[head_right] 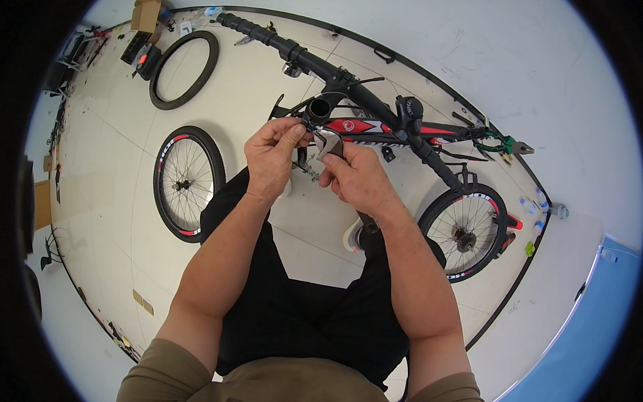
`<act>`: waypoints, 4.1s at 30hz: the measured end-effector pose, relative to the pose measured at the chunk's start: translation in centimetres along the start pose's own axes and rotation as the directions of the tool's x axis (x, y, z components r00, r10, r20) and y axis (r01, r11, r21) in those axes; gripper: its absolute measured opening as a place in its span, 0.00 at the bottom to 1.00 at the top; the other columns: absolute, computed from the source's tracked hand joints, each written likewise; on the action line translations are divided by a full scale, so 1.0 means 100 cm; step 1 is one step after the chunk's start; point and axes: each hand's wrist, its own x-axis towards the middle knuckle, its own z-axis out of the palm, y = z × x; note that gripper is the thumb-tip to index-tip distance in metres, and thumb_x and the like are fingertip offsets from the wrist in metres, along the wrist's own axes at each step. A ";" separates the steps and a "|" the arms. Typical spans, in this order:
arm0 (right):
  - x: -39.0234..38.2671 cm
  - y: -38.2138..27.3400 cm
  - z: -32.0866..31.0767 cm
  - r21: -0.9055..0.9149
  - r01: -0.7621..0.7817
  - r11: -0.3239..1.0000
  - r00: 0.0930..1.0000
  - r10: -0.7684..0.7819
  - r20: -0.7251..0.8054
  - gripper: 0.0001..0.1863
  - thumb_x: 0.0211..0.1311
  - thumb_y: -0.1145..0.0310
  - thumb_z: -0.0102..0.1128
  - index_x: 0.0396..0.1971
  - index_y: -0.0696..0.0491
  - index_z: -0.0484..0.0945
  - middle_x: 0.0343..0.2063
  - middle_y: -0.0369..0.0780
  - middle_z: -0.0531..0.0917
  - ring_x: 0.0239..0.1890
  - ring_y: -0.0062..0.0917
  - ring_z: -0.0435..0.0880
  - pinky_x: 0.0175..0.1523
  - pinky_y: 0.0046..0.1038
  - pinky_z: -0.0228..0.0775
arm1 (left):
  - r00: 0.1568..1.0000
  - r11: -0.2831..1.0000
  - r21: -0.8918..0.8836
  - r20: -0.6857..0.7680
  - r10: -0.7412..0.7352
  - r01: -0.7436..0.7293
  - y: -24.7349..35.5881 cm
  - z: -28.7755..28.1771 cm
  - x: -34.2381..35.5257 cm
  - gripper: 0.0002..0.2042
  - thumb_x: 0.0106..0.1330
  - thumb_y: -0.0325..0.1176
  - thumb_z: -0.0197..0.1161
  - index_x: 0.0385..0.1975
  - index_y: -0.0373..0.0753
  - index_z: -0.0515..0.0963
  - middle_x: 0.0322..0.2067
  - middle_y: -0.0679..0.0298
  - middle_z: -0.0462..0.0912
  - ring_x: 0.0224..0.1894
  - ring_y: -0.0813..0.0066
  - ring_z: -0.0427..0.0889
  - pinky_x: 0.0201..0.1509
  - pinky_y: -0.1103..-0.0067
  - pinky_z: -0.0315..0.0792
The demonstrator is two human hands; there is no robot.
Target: The person uses a wrench to tighten a bolt on the bicycle handlebar stem while the bike is upside down. The person repeatedly adjusts the wrench and applies torque to secure the component.
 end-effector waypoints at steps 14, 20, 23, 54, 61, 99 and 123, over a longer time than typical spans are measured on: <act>0.001 0.003 -0.006 0.033 0.011 0.999 0.998 -0.013 0.059 0.08 0.75 0.73 0.47 0.42 0.59 0.75 0.28 0.40 0.82 0.16 0.13 0.69 0.21 0.20 0.59 | 1.000 0.999 -0.037 -0.003 -0.007 0.007 -0.001 0.000 0.000 0.06 0.69 0.21 0.64 0.42 0.30 0.82 0.36 0.61 0.87 0.37 0.76 0.87 0.43 0.80 0.80; 0.001 0.001 -0.005 0.049 -0.007 0.999 0.999 0.004 0.054 0.07 0.73 0.72 0.52 0.42 0.60 0.77 0.28 0.40 0.82 0.17 0.14 0.69 0.21 0.20 0.59 | 1.000 0.999 -0.039 0.002 -0.017 0.017 0.000 0.000 0.000 0.06 0.69 0.21 0.64 0.42 0.30 0.82 0.36 0.61 0.87 0.37 0.76 0.87 0.42 0.80 0.80; 0.001 -0.001 -0.001 0.012 0.015 1.000 0.999 -0.015 0.047 0.07 0.71 0.72 0.55 0.42 0.59 0.77 0.28 0.39 0.82 0.17 0.13 0.69 0.21 0.20 0.59 | 1.000 0.999 -0.033 0.002 -0.019 0.019 0.000 0.000 0.000 0.05 0.69 0.21 0.64 0.42 0.30 0.82 0.36 0.61 0.87 0.37 0.76 0.87 0.43 0.80 0.80; 0.002 0.003 0.004 0.166 -0.021 0.986 1.000 0.021 0.002 0.09 0.72 0.67 0.59 0.34 0.57 0.79 0.23 0.37 0.81 0.14 0.14 0.68 0.18 0.20 0.56 | 0.999 0.999 -0.039 -0.005 -0.032 0.032 0.001 0.001 0.000 0.06 0.68 0.21 0.65 0.42 0.29 0.82 0.35 0.60 0.87 0.37 0.75 0.87 0.43 0.80 0.81; 0.001 0.001 0.003 0.160 -0.031 0.987 1.000 0.031 0.000 0.09 0.73 0.67 0.57 0.36 0.57 0.79 0.24 0.38 0.81 0.14 0.14 0.69 0.19 0.20 0.57 | 1.000 0.999 -0.047 -0.008 -0.027 0.027 0.000 0.000 0.001 0.06 0.68 0.21 0.65 0.42 0.29 0.82 0.35 0.60 0.87 0.37 0.75 0.87 0.43 0.80 0.82; -0.007 0.002 0.005 0.176 -0.045 0.983 0.998 0.052 -0.037 0.09 0.72 0.67 0.60 0.36 0.58 0.78 0.22 0.36 0.80 0.16 0.13 0.70 0.20 0.20 0.59 | 1.000 1.000 0.000 0.000 -0.004 0.004 -0.003 -0.003 0.002 0.06 0.68 0.20 0.65 0.43 0.28 0.82 0.35 0.59 0.87 0.37 0.74 0.87 0.43 0.80 0.81; -0.003 0.000 -0.009 0.587 -0.311 0.747 0.935 0.130 0.329 0.11 0.77 0.68 0.50 0.46 0.61 0.76 0.28 0.39 0.80 0.19 0.13 0.66 0.21 0.17 0.56 | 1.000 1.000 -0.003 0.003 -0.002 0.002 0.000 -0.003 0.001 0.06 0.69 0.22 0.66 0.42 0.30 0.82 0.35 0.60 0.87 0.36 0.76 0.87 0.43 0.80 0.82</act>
